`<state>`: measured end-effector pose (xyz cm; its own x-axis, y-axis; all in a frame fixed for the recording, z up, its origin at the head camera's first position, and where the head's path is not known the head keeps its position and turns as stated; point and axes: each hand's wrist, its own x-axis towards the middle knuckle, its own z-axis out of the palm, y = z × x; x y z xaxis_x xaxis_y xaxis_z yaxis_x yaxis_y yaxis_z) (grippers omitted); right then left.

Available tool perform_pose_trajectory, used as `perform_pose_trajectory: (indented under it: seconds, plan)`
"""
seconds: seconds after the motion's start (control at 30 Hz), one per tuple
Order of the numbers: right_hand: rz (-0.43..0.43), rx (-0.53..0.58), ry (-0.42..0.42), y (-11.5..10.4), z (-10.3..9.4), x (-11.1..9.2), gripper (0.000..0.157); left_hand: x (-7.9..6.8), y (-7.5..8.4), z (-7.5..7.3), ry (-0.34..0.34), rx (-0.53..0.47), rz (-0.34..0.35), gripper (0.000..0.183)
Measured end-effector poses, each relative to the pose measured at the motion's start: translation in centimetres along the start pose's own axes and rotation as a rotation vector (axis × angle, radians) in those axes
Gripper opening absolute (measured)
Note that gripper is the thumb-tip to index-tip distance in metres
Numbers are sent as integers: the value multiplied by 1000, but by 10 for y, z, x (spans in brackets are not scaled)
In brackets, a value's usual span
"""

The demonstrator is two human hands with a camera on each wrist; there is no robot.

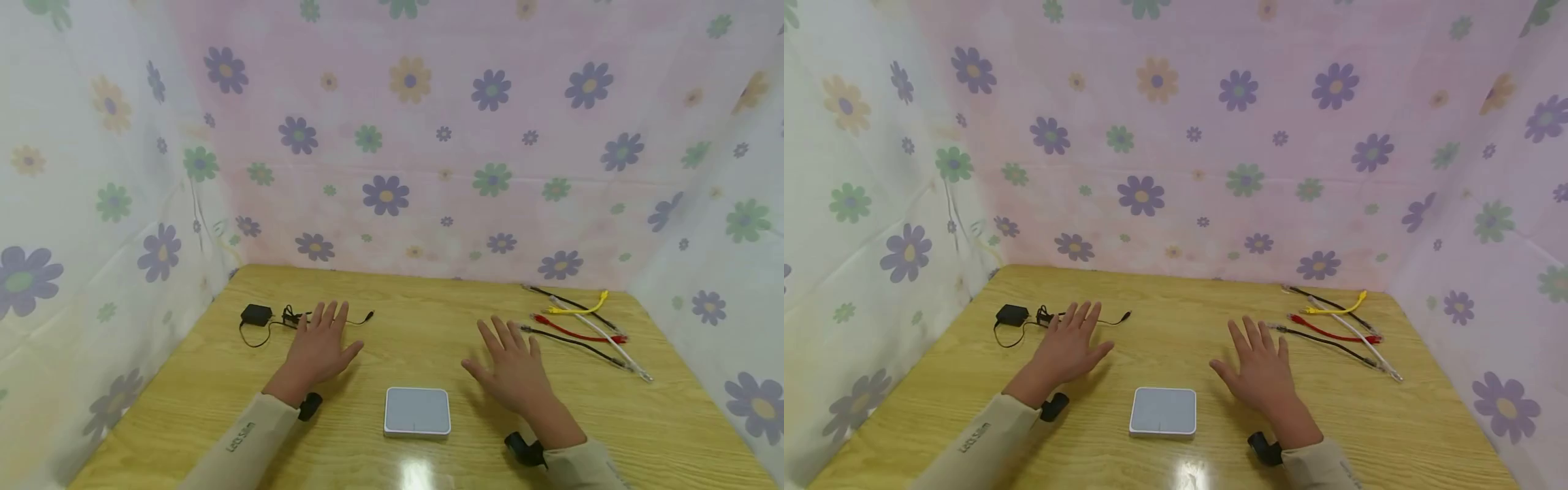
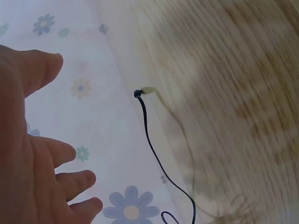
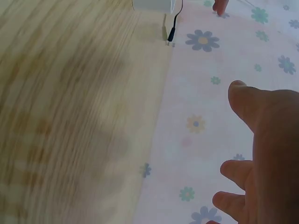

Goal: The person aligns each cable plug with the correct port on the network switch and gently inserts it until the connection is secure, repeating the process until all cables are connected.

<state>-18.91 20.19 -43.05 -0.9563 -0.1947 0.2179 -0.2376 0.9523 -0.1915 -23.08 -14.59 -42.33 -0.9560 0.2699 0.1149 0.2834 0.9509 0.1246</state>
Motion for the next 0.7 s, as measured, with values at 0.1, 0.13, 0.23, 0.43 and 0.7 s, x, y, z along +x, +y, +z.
perform_pose_trajectory:
  seconds: [0.1, 0.13, 0.23, 0.43, 0.7]
  plan:
    - [-8, 16, 5, -4, 4, 1, 78, 4, 1, 3, -7, -4, -4, 79]
    - [-12, 20, 7, -5, 5, 1, 78, 5, 1, 4, -10, -1, -5, 79]
    - [-28, 42, 13, -11, 8, 2, 77, 9, 2, 6, -19, -5, -9, 79]
    - [-62, 80, -1, -23, 13, 4, 75, 18, 3, 10, -41, -63, -4, 79]
    - [-86, 93, -58, -35, 21, 3, 72, 26, 5, 16, -80, -159, 9, 77]
